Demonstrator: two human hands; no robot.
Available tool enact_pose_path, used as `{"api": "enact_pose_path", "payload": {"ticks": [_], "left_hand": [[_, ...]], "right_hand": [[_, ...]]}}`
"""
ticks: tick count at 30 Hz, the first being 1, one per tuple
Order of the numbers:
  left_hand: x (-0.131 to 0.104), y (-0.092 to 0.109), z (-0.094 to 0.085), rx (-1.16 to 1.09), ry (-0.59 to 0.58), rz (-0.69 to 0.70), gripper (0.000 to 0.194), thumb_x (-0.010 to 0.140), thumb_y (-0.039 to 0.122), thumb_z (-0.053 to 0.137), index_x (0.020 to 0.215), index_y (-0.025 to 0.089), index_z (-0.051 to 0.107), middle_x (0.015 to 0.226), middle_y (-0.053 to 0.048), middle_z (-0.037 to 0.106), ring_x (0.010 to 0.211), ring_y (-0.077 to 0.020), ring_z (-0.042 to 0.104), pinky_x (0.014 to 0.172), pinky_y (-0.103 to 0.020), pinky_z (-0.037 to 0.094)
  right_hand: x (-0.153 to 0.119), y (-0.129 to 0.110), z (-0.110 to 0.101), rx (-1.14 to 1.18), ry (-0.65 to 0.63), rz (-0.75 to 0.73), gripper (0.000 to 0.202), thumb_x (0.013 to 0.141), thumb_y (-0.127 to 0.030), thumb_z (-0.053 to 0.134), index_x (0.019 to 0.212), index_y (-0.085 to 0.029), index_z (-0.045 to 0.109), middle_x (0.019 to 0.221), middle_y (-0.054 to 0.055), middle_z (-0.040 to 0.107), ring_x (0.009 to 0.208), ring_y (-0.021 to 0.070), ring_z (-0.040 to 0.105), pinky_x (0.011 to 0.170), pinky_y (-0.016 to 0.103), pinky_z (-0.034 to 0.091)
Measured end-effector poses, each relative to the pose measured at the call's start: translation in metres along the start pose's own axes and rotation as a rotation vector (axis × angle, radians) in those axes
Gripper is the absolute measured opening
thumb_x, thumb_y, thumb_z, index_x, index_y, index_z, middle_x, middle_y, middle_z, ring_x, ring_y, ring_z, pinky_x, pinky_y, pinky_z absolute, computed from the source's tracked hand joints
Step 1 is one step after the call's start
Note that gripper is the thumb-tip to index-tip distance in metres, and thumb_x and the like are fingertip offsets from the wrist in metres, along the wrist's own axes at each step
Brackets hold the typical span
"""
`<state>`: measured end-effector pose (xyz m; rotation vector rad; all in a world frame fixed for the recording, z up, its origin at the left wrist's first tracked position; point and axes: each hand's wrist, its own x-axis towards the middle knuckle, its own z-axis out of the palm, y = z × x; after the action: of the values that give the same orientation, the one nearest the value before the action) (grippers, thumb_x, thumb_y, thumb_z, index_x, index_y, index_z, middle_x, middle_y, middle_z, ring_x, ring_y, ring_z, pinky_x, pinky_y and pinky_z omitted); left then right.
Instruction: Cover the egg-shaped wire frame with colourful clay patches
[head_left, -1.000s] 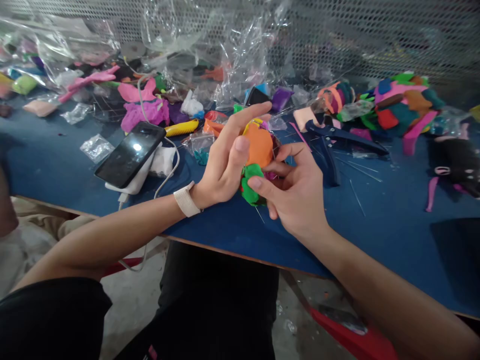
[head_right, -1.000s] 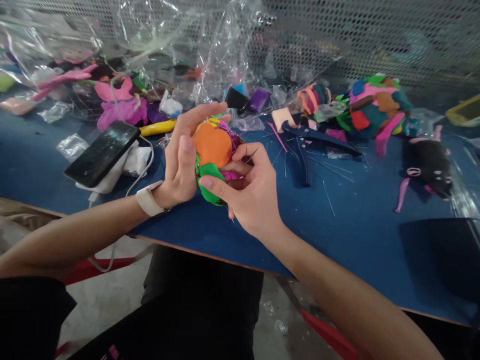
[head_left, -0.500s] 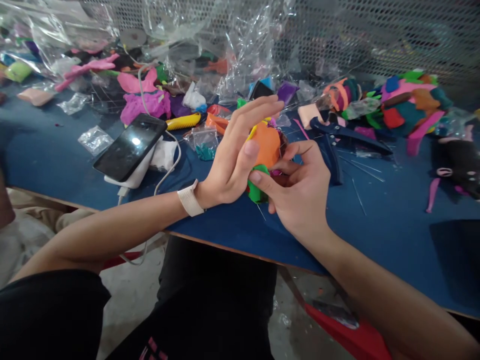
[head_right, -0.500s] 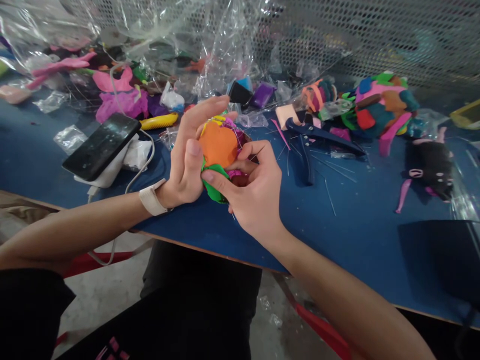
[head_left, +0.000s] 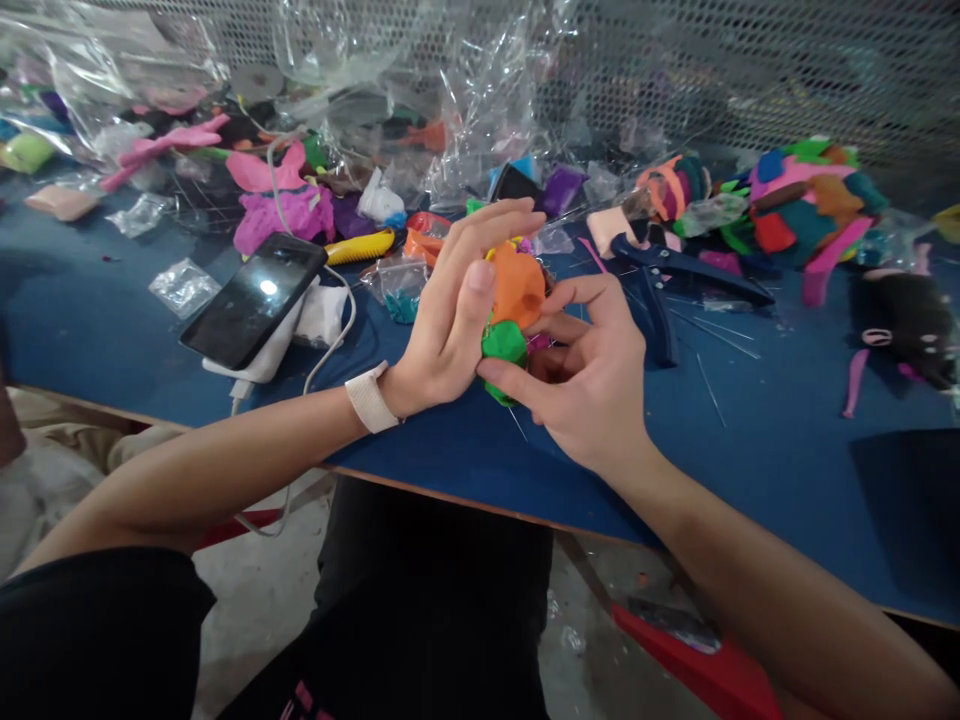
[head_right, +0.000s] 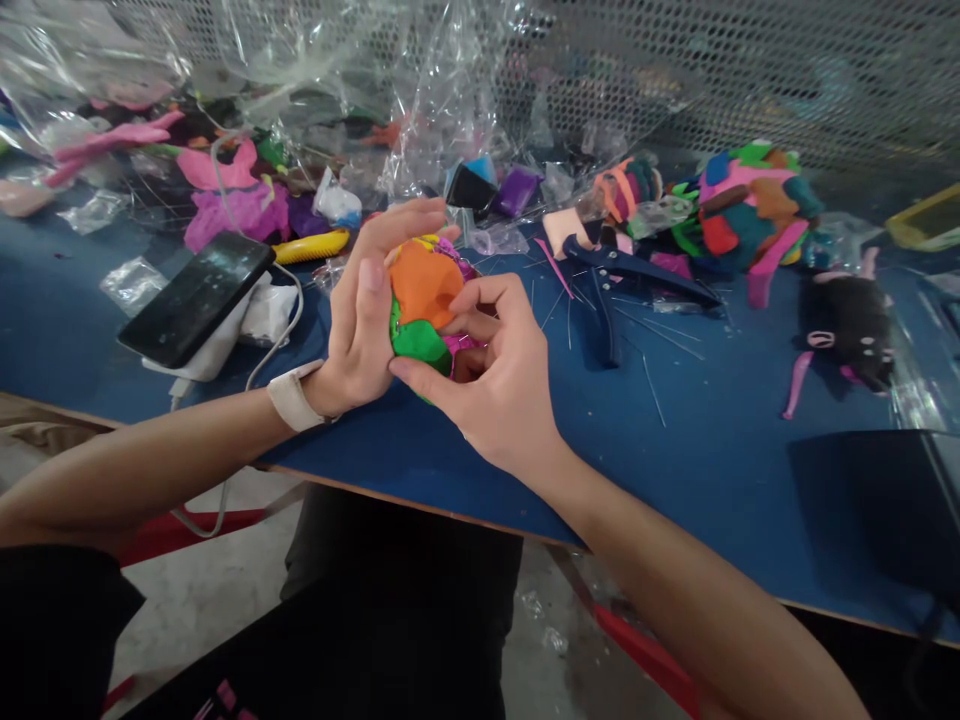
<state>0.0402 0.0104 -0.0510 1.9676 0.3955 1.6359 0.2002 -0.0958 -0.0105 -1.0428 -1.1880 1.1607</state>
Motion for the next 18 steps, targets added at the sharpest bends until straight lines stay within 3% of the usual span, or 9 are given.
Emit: {"api": "enact_pose_path", "payload": {"ticks": [5,10,15,18], "left_hand": [[0.001,-0.003,-0.001,0.007,0.007,0.008,0.055,0.123,0.068,0.037,0.152,0.046,0.078,0.157,-0.003,0.077,0.157,-0.0362,0.068,0.135,-0.062,0.055],[0.003,0.007,-0.002,-0.037,0.031,-0.168,0.055,0.119,0.077,0.046,0.137,0.043,0.084,0.151,-0.005,0.08,0.159,-0.0376,0.065,0.139,-0.061,0.051],[0.001,-0.001,-0.004,0.022,-0.025,-0.048,0.051,0.122,0.067,0.044,0.148,0.042,0.08,0.156,-0.007,0.077,0.158,-0.0336,0.066,0.138,-0.057,0.05],[0.001,-0.006,-0.002,-0.01,-0.015,-0.09,0.057,0.12,0.076,0.04,0.141,0.044,0.083,0.154,-0.006,0.079,0.157,-0.0359,0.068,0.136,-0.059,0.052]], "right_hand": [[0.002,0.0,-0.002,-0.003,-0.009,-0.02,0.077,0.07,-0.04,0.117,0.113,-0.032,0.054,0.097,-0.004,0.072,0.066,0.014,0.062,0.046,0.028,0.047],[0.006,-0.003,-0.011,-0.036,-0.089,0.027,0.078,0.065,-0.028,0.119,0.115,-0.032,0.058,0.097,-0.004,0.076,0.057,0.0106,0.052,0.045,0.028,0.041],[0.008,0.004,-0.016,-0.087,-0.131,0.046,0.08,0.064,-0.028,0.12,0.116,-0.033,0.059,0.09,-0.007,0.073,0.054,0.0109,0.051,0.044,0.029,0.042],[0.008,0.01,-0.018,-0.105,-0.13,0.022,0.083,0.064,-0.03,0.12,0.116,-0.034,0.056,0.086,-0.008,0.071,0.054,0.0121,0.052,0.045,0.029,0.041]]}}
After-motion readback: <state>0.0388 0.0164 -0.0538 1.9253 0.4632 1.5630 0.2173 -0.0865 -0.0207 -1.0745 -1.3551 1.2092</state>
